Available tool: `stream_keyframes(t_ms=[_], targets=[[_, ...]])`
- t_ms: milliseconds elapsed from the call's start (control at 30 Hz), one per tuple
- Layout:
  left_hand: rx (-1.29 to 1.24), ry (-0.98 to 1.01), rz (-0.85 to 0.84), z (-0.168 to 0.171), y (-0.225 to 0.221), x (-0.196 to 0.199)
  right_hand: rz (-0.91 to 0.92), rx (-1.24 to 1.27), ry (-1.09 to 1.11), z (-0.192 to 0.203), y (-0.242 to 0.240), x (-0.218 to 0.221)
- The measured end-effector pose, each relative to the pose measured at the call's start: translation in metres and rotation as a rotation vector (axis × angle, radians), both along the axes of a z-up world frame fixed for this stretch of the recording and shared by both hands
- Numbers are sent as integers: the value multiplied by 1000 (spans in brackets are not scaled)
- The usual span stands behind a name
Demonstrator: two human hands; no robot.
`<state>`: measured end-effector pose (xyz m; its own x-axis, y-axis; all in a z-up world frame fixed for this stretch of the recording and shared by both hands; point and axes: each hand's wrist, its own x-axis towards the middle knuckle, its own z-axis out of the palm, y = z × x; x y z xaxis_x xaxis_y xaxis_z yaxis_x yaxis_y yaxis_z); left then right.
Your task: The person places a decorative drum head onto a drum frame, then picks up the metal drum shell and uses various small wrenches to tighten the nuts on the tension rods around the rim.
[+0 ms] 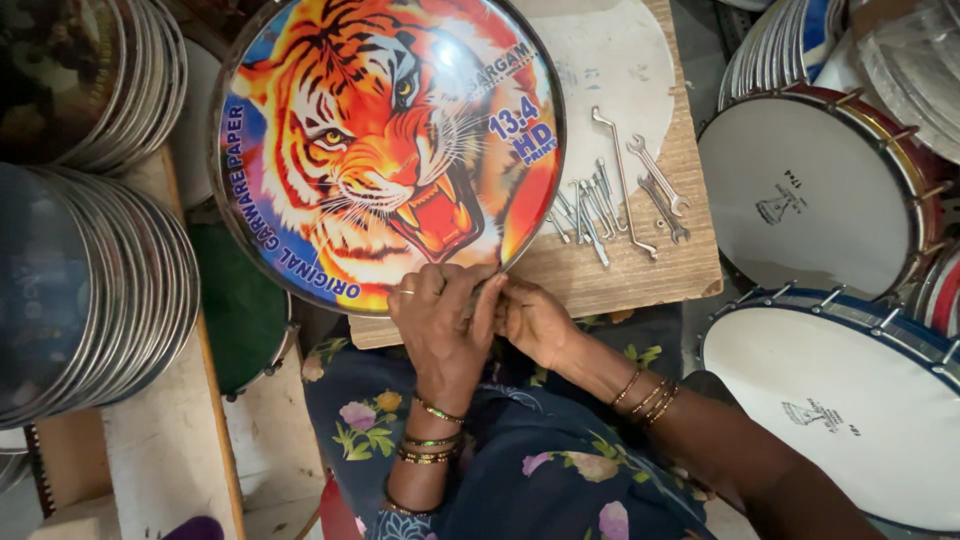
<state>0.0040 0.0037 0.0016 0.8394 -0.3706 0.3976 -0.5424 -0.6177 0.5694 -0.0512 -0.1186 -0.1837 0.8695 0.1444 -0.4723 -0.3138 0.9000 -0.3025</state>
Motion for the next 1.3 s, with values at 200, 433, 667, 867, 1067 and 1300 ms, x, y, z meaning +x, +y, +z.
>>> stream_keyframes(t_ms=[200,433,667,867,1067,1300], targets=[[-9,-16,-11,-1,1,-1,25,-21,56,6,-2,0],[-4,-10,-3,0,2,0,21,-11,19,14,-1,0],[-14,2,-5,0,2,0,100,-12,30,8,-3,0],[-8,-3,-9,0,3,0,50,-33,48,5,0,0],[-12,13,-5,0,3,-1,89,-128,82,3,-2,2],[-4,3,-16,2,5,-1,75,-88,70,6,-3,-1]])
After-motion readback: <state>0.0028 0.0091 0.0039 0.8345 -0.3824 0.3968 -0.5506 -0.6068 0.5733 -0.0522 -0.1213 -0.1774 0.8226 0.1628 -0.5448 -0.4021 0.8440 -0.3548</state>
